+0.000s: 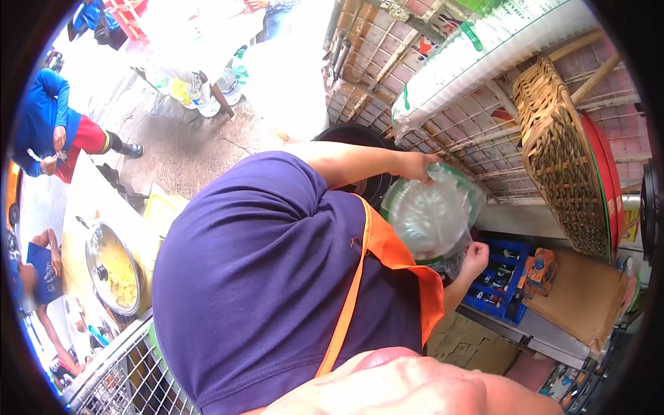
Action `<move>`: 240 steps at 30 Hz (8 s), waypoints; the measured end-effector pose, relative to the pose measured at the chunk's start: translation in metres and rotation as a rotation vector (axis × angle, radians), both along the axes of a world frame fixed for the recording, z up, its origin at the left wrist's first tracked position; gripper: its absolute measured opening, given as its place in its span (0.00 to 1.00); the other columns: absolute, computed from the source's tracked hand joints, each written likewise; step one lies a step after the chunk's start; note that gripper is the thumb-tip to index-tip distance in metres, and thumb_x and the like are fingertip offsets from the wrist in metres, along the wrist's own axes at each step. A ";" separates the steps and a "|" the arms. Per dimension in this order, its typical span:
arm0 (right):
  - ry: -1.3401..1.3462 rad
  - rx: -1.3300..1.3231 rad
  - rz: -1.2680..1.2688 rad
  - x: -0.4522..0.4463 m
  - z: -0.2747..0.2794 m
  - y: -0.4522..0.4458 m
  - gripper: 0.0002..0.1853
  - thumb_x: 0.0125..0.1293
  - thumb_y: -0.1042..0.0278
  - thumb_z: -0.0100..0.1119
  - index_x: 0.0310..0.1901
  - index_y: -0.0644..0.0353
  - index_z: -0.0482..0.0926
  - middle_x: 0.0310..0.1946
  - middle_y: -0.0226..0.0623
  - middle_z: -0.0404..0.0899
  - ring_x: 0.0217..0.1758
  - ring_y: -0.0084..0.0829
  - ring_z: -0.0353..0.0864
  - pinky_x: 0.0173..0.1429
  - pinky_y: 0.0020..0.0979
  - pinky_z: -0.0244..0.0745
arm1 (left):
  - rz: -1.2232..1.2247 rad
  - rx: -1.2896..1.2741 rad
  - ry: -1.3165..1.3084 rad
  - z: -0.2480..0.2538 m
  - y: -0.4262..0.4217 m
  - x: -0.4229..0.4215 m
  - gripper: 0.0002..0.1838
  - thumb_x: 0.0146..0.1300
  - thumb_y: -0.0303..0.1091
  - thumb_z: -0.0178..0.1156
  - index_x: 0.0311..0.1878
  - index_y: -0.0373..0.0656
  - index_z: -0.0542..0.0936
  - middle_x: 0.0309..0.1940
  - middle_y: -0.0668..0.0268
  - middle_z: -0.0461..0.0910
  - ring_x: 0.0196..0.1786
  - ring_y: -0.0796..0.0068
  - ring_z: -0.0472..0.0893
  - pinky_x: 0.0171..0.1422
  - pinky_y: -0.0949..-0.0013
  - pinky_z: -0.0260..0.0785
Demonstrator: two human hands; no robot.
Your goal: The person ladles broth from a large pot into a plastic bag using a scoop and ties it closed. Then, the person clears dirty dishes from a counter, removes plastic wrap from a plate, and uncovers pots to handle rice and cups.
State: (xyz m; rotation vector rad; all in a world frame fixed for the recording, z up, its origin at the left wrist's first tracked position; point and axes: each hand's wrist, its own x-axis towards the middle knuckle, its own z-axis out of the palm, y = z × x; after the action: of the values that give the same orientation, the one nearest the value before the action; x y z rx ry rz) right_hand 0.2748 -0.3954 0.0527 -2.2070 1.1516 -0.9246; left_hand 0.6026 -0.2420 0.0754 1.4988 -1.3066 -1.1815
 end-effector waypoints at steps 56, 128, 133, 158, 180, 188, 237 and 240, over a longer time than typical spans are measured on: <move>0.523 -0.670 0.147 0.132 0.397 0.130 0.29 0.45 0.62 0.70 0.52 0.52 0.74 0.53 0.40 0.68 0.49 0.34 0.68 0.52 0.34 0.64 | 0.527 0.375 -0.553 -0.192 0.185 0.320 0.14 0.53 0.30 0.50 0.43 0.35 0.74 0.35 0.62 0.77 0.37 0.74 0.76 0.45 0.72 0.68; 0.477 1.517 -1.944 -0.900 0.339 0.352 0.18 0.33 0.67 0.66 0.32 0.57 0.78 0.25 0.37 0.78 0.29 0.34 0.76 0.31 0.35 0.69 | -1.634 -0.129 -1.121 0.032 -0.575 -1.102 0.22 0.50 0.36 0.55 0.51 0.43 0.70 0.40 0.54 0.76 0.43 0.60 0.75 0.48 0.62 0.66; 0.223 1.534 -2.184 -0.895 0.352 0.341 0.12 0.34 0.74 0.62 0.28 0.56 0.79 0.21 0.37 0.75 0.27 0.34 0.75 0.30 0.33 0.68 | -1.869 -0.359 -1.206 0.015 -0.548 -1.298 0.24 0.50 0.38 0.55 0.52 0.42 0.69 0.42 0.53 0.75 0.45 0.57 0.75 0.49 0.60 0.66; 0.381 1.521 -2.742 -0.926 0.357 0.469 0.08 0.41 0.75 0.56 0.28 0.55 0.78 0.28 0.41 0.75 0.36 0.42 0.75 0.39 0.38 0.69 | -2.924 -1.700 0.421 0.178 0.130 -1.806 0.19 0.51 0.35 0.56 0.48 0.40 0.73 0.47 0.55 0.73 0.52 0.56 0.70 0.55 0.61 0.63; -0.227 2.241 -3.097 -1.054 0.361 0.484 0.10 0.51 0.76 0.50 0.36 0.56 0.76 0.38 0.43 0.71 0.44 0.42 0.74 0.47 0.39 0.70 | -2.870 -2.241 2.175 0.178 0.489 -1.679 0.12 0.49 0.28 0.51 0.39 0.50 0.77 0.45 0.63 0.74 0.53 0.62 0.70 0.54 0.63 0.65; 0.318 2.025 -3.424 -1.063 0.338 0.466 0.29 0.49 0.84 0.44 0.54 0.48 0.67 0.56 0.44 0.62 0.54 0.44 0.68 0.55 0.36 0.67 | -3.009 -1.855 2.301 0.177 0.532 -1.658 0.11 0.54 0.29 0.48 0.40 0.48 0.76 0.39 0.61 0.77 0.43 0.59 0.76 0.46 0.59 0.69; -0.486 0.717 -3.286 -1.273 0.110 0.579 0.13 0.48 0.59 0.51 0.29 0.59 0.77 0.29 0.46 0.76 0.35 0.46 0.75 0.39 0.42 0.69 | -3.187 -0.782 1.413 0.071 0.448 -1.815 0.50 0.40 0.64 0.59 0.61 0.38 0.59 0.61 0.52 0.57 0.61 0.56 0.61 0.54 0.53 0.54; -0.639 0.696 -3.309 -1.285 0.119 0.569 0.13 0.48 0.59 0.51 0.27 0.60 0.77 0.26 0.46 0.75 0.32 0.45 0.75 0.38 0.42 0.69 | -3.152 -0.823 1.450 0.070 0.449 -1.814 0.51 0.39 0.65 0.58 0.62 0.39 0.59 0.62 0.53 0.57 0.62 0.57 0.61 0.53 0.53 0.54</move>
State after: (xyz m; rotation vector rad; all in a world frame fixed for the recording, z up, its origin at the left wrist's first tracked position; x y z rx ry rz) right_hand -1.0107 0.1733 0.1720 -1.8453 -2.1275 0.7082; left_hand -1.2119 0.2067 0.1453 2.4382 1.0034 1.0592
